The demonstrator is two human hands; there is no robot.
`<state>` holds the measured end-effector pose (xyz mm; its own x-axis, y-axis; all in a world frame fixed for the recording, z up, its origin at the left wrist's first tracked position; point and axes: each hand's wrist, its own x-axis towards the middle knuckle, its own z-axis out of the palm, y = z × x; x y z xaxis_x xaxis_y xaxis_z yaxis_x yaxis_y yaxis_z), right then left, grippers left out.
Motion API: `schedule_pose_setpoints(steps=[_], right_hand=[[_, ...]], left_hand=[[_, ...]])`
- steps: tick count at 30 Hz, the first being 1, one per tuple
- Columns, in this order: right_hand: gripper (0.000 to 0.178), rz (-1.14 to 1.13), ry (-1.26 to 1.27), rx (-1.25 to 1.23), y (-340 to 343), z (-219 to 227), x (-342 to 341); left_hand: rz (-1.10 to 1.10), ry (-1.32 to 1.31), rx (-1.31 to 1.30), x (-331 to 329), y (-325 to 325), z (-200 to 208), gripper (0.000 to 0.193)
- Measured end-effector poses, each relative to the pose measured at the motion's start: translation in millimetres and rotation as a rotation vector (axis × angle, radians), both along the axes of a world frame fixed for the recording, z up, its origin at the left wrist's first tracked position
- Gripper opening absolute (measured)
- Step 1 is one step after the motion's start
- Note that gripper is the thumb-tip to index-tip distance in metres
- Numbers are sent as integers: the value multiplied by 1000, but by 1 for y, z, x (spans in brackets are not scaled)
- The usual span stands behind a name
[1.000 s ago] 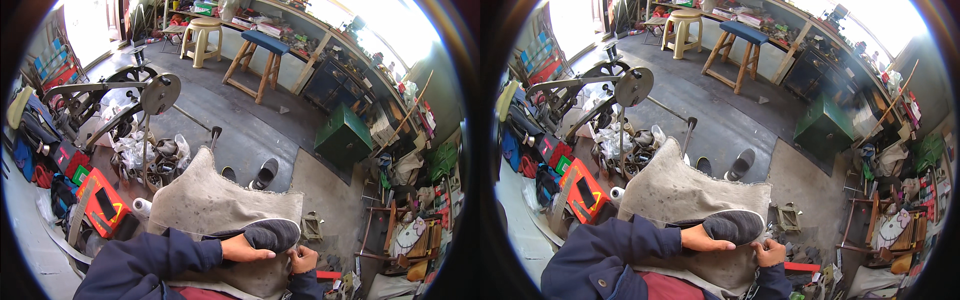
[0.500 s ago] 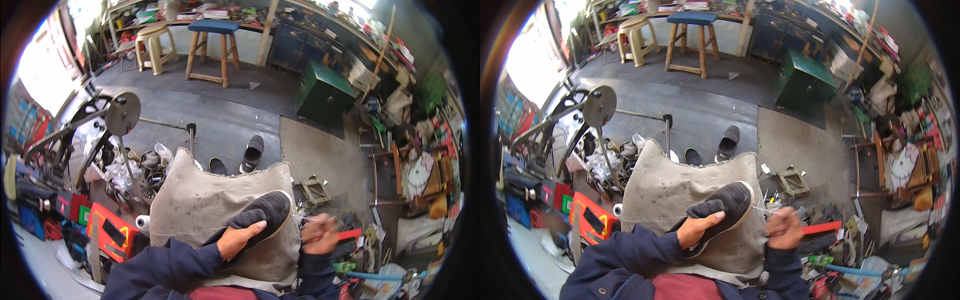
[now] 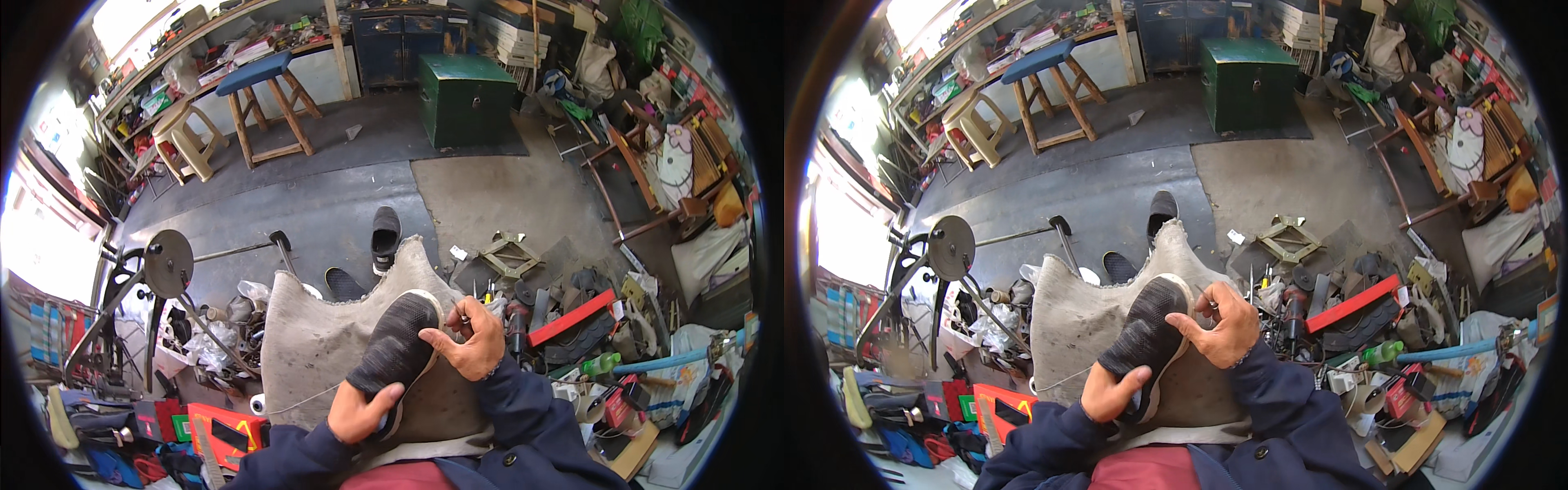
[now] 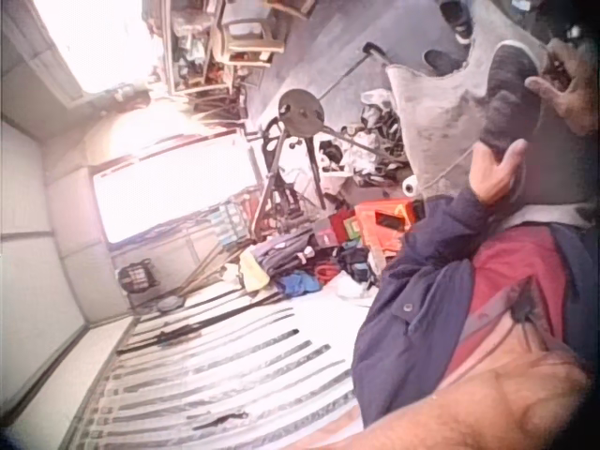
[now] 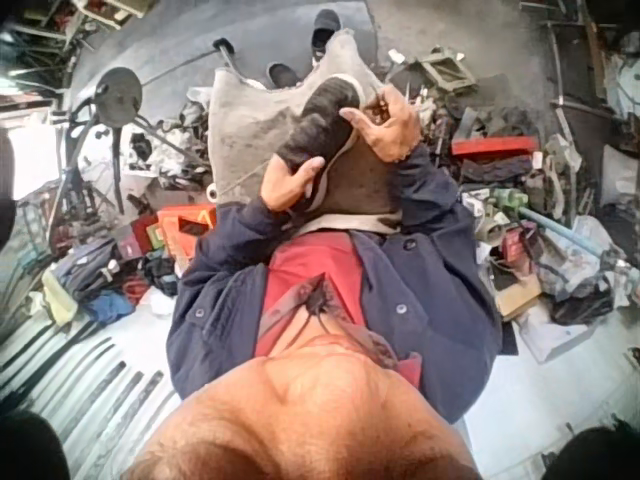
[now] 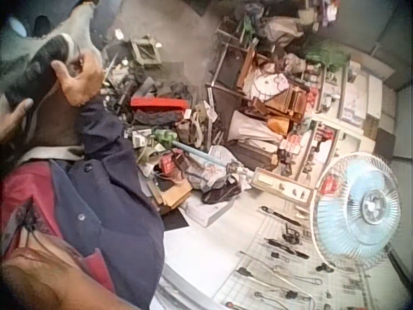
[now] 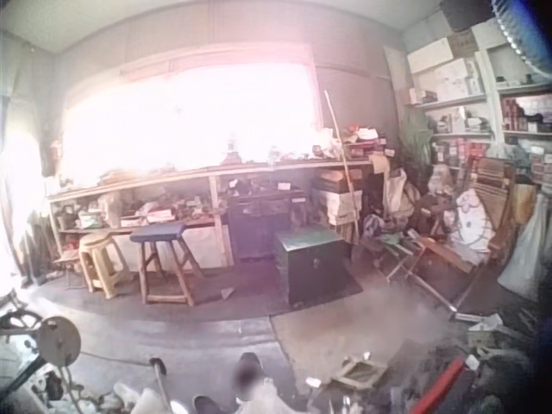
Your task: The person sits on the floor in a workshop and sews a slip-on shoe by hand. They use a needle and thread to stitch along the shoe's sole edge, repeatedly pulling the thread through the material.
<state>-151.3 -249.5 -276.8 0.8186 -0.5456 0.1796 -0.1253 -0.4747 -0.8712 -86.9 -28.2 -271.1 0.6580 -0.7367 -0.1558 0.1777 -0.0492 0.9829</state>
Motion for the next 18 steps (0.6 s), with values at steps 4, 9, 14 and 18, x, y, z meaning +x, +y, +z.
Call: schedule_pose_setpoints(steps=[4,9,14,18], right_hand=[[51,-46,-95,-54,0,-3,0],[54,-112,-113,-15,-1,-17,-3],[53,-87,-70,47,-3,-15,-9],[46,-40,-1,276,-8,-21,-20]], left_hand=[[66,-715,353,-8,57,4,16],[507,-699,645,8,168,-7,44],[523,-555,888,30,211,6,37],[458,-682,773,34,149,47,23]])
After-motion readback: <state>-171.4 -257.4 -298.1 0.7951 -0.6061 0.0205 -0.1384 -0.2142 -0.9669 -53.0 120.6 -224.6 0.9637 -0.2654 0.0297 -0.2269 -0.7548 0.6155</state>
